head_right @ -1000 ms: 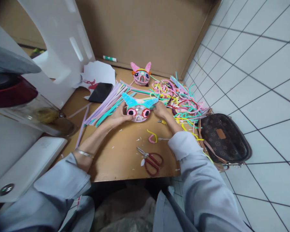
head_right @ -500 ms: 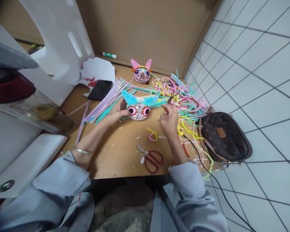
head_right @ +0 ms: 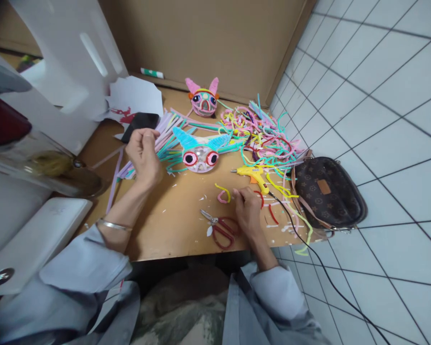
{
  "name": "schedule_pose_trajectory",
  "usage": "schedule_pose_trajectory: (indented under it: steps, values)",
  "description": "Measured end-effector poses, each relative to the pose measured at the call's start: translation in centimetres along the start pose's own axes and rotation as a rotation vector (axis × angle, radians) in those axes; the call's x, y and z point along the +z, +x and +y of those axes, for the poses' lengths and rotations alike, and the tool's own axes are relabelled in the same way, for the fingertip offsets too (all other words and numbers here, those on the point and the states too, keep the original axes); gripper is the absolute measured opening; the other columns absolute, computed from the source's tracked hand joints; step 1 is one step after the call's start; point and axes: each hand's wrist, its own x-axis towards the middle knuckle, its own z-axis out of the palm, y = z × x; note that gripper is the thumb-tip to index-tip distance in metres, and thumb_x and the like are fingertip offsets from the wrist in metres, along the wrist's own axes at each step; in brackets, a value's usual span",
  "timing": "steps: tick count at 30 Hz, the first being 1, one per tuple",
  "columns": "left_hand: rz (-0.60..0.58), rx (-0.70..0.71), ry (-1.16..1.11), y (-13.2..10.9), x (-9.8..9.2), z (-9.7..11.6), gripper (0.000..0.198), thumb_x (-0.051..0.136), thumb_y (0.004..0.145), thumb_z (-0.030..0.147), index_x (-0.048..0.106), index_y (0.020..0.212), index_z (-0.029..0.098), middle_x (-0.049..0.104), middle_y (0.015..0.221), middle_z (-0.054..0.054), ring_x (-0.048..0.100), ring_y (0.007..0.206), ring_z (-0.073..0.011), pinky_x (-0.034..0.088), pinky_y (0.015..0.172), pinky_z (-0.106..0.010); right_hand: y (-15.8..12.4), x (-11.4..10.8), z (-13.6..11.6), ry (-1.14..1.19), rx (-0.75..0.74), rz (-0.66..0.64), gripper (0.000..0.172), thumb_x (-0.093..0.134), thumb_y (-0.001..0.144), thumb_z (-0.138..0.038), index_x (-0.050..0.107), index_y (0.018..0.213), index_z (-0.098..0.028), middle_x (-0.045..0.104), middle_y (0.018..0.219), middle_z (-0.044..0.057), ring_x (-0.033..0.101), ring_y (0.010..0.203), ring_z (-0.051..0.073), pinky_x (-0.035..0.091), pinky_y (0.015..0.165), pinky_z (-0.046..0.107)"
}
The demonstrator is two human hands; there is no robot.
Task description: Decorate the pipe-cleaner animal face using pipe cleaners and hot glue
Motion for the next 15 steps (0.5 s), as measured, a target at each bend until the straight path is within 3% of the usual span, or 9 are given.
schedule_pose_trajectory:
  steps: [4, 6, 9, 12, 15]
  values:
    - [-0.084, 0.17, 0.096, -1.6, -0.4, 2.7, 0.048, 0.036, 0.103, 0.053, 0.054, 0.073, 0.02, 0.058, 0.072, -0.002, 0.056, 0.071, -0.0156, 0.045, 0.073, -0.032, -0.6, -0.4, -0.9, -0.171, -0.173, -0.143, 0.029, 0.051, 0.098, -0.031, 0.064, 0.074, -0.02, 0.062, 0.076, 0.004, 0.055, 0.072, 0.017, 0.041, 0.068, 0.029]
    - [-0.17, 0.234, 0.149, -2.3, -0.4, 3.2, 0.049, 0.036, 0.102, 0.055, 0.05, 0.069, 0.021, 0.053, 0.067, -0.001, 0.051, 0.068, -0.0155, 0.043, 0.071, -0.032, -0.8, -0.1, -1.0, -0.273, -0.244, -0.227, 0.021, 0.054, 0.097, -0.027, 0.069, 0.085, -0.02, 0.064, 0.085, 0.007, 0.057, 0.079, 0.019, 0.042, 0.071, 0.031]
    - [-0.196, 0.312, 0.183, -2.5, -0.4, 3.3, 0.05, 0.035, 0.103, 0.051, 0.038, 0.062, 0.022, 0.042, 0.059, 0.001, 0.042, 0.06, -0.0146, 0.038, 0.065, -0.032, -0.8, 0.7, -0.9, -0.337, -0.266, -0.308, 0.019, 0.054, 0.097, -0.023, 0.071, 0.09, -0.019, 0.063, 0.087, 0.008, 0.056, 0.08, 0.02, 0.041, 0.071, 0.031]
    - [-0.178, 0.414, 0.162, -2.1, -0.6, 3.5, 0.05, 0.04, 0.103, 0.042, 0.027, 0.059, 0.022, 0.032, 0.054, 0.003, 0.033, 0.055, -0.0136, 0.032, 0.06, -0.033, -0.6, 1.1, -1.4, -0.223, -0.242, -0.317, 0.024, 0.05, 0.098, -0.022, 0.068, 0.083, -0.019, 0.062, 0.086, 0.007, 0.056, 0.08, 0.019, 0.041, 0.072, 0.031]
    - [-0.188, 0.469, 0.125, -2.1, -0.6, 4.0, 0.05, 0.047, 0.1, 0.038, 0.025, 0.058, 0.022, 0.03, 0.052, 0.004, 0.031, 0.053, -0.0124, 0.031, 0.059, -0.032, 0.2, 0.7, -2.9, 0.059, -0.179, -0.3, 0.022, 0.05, 0.097, -0.025, 0.064, 0.081, -0.02, 0.062, 0.085, 0.005, 0.057, 0.081, 0.018, 0.042, 0.074, 0.03]
